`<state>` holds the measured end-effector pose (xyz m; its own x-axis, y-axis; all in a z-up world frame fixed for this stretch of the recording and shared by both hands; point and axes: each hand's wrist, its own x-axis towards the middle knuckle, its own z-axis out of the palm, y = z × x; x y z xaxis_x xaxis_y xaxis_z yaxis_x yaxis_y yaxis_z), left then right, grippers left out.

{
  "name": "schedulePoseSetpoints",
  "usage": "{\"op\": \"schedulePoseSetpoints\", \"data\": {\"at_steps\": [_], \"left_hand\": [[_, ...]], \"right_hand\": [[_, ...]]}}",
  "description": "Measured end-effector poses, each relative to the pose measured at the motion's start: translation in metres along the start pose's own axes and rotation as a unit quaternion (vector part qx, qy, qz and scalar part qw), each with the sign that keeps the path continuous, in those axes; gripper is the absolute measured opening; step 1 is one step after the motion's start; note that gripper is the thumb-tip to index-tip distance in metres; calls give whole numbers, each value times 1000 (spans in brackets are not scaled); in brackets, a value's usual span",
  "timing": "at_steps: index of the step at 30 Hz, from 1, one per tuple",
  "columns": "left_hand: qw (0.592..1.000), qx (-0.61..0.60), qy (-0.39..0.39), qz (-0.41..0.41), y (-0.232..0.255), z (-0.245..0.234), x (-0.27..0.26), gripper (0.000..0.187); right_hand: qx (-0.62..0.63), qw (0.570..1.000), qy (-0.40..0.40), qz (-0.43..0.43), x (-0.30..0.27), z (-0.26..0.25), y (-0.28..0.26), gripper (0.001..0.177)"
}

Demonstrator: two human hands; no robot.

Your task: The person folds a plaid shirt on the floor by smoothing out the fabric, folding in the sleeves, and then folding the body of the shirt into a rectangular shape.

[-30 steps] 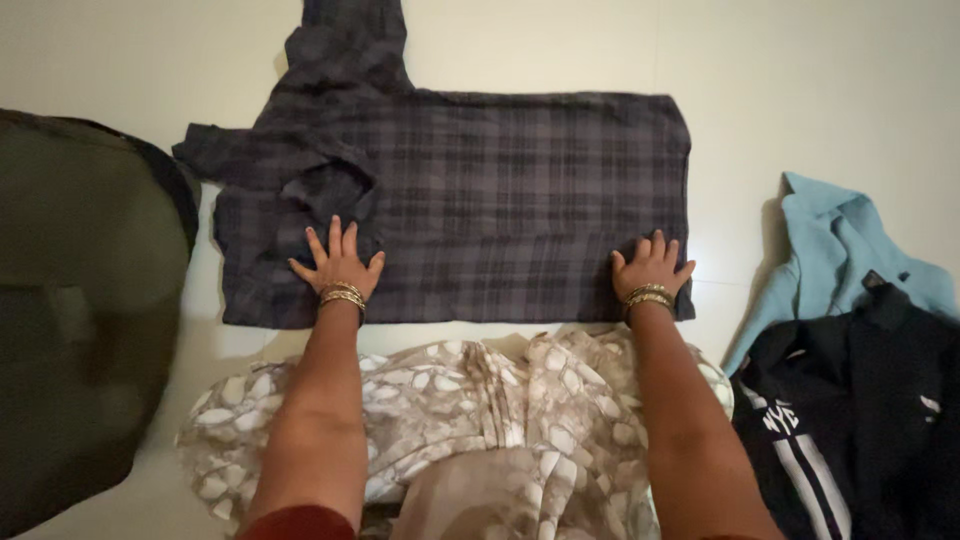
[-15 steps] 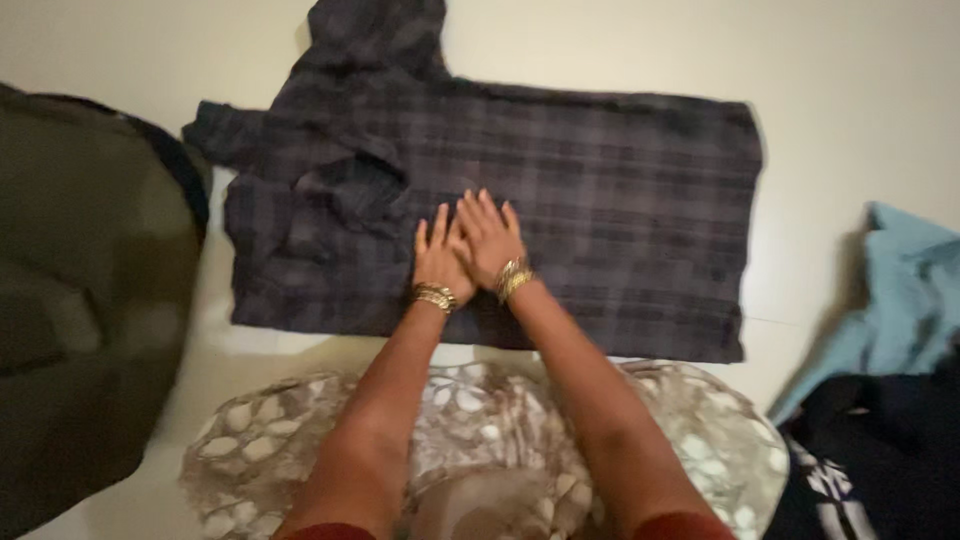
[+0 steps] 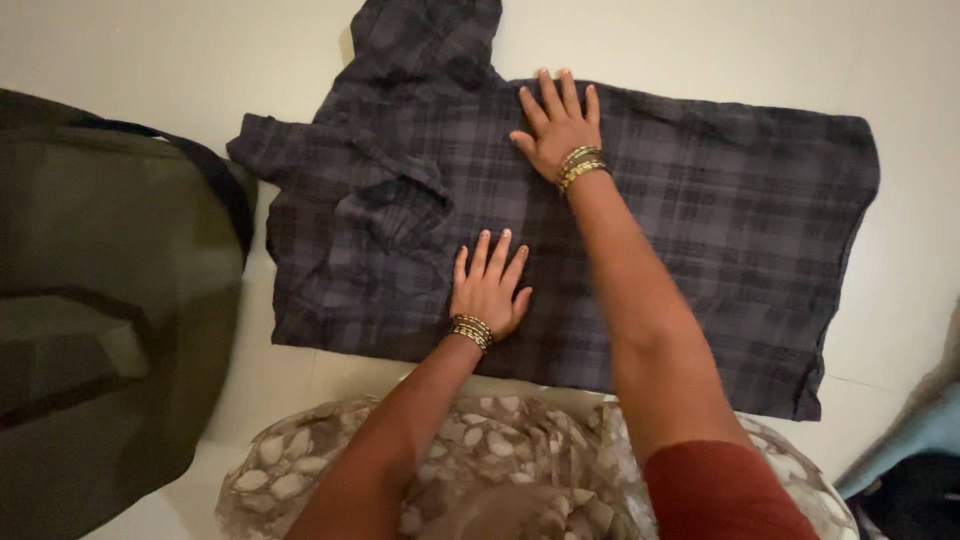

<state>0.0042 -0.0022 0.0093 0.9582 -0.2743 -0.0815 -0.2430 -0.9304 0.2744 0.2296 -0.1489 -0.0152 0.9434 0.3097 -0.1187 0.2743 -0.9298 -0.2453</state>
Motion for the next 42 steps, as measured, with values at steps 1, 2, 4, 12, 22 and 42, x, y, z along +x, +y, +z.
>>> {"op": "schedulePoseSetpoints", "data": {"at_steps": [1,2,4,12,22,42], "left_hand": [[1000,0,2,2,0,-1,-2,67],[1000,6,-2,7,0,-2,-2,66],[1000,9,-5,13,0,-3,-1,65],[1000,16,0,5,-1,-1,-4,65],[1000,19,-13,-2,0,0,-1,64],[1000,15,-14,-4,1,1,1,64]], "right_hand": [[1,999,14,-32,-7,4,1,70],[0,998,27,-65,-15,8,4,69],[-14,996,27,-87,-58,22,1,69],[-38,993,92,59,-74,14,125,70],[54,917,119,376,-88,-62,277,34],[-71,990,-20,-122,-92,6,5,73]]}}
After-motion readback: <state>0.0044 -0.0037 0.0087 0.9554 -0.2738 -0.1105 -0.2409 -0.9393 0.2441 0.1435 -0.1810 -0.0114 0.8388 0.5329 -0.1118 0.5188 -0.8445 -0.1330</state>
